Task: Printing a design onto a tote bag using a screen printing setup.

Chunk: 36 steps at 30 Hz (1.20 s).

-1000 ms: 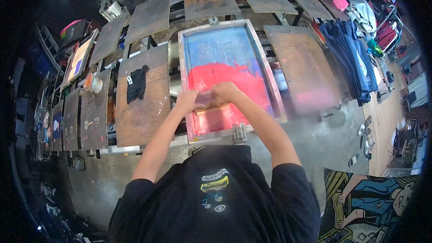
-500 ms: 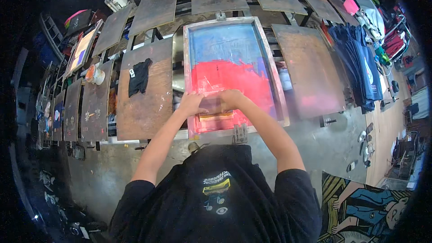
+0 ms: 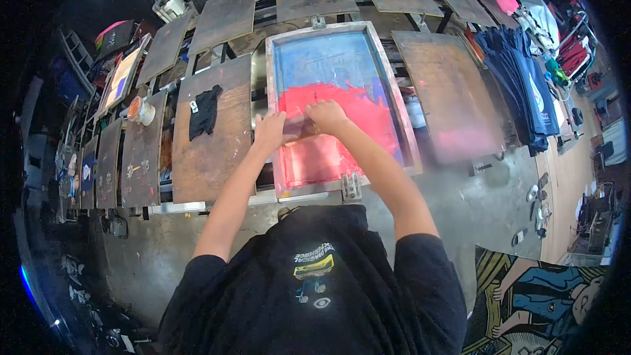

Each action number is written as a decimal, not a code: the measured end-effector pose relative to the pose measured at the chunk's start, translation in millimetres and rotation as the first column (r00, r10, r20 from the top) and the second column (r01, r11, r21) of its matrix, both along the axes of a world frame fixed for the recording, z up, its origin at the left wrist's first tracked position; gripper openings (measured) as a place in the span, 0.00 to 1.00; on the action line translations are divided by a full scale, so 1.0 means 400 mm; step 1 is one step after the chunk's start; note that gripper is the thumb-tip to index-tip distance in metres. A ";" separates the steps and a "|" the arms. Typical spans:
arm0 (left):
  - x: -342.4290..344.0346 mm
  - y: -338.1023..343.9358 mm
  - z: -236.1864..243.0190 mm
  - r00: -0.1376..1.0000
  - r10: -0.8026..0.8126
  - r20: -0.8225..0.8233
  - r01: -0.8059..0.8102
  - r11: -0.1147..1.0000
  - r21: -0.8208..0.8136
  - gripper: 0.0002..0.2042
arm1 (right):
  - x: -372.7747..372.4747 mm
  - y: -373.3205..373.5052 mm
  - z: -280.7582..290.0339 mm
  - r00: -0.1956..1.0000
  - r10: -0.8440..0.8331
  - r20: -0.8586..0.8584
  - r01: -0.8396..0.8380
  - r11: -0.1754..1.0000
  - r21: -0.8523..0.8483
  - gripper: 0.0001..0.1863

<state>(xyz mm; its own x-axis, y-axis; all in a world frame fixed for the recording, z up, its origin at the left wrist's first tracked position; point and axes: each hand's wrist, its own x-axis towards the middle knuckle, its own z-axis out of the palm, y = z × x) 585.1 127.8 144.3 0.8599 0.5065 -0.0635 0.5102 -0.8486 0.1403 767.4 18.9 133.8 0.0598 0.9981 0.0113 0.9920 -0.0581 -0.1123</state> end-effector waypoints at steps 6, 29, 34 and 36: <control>-0.063 -0.048 -0.023 0.976 -0.216 0.038 0.219 0.966 -0.140 0.31 | -0.028 -0.109 0.005 0.962 0.024 -0.273 -0.112 0.943 -0.313 0.28; -0.061 -0.031 -0.095 0.993 -0.119 0.006 0.117 0.966 -0.231 0.33 | -0.011 -0.068 -0.037 0.965 0.041 -0.259 -0.128 0.935 -0.330 0.31; -0.031 -0.004 -0.061 0.997 -0.048 0.056 0.055 0.990 -0.134 0.31 | 0.015 -0.031 -0.036 0.986 0.047 -0.163 -0.073 0.985 -0.159 0.28; -0.020 0.003 -0.048 0.998 -0.030 0.058 0.036 0.993 -0.111 0.30 | 0.013 -0.022 -0.030 0.991 0.045 -0.122 -0.054 0.996 -0.074 0.26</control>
<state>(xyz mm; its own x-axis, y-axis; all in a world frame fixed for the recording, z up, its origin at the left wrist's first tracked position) 577.1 128.8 125.0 0.8797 0.4704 -0.0695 0.4710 -0.8419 0.2634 772.8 10.1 121.7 0.0063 0.9975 -0.0698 0.9734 -0.0221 -0.2282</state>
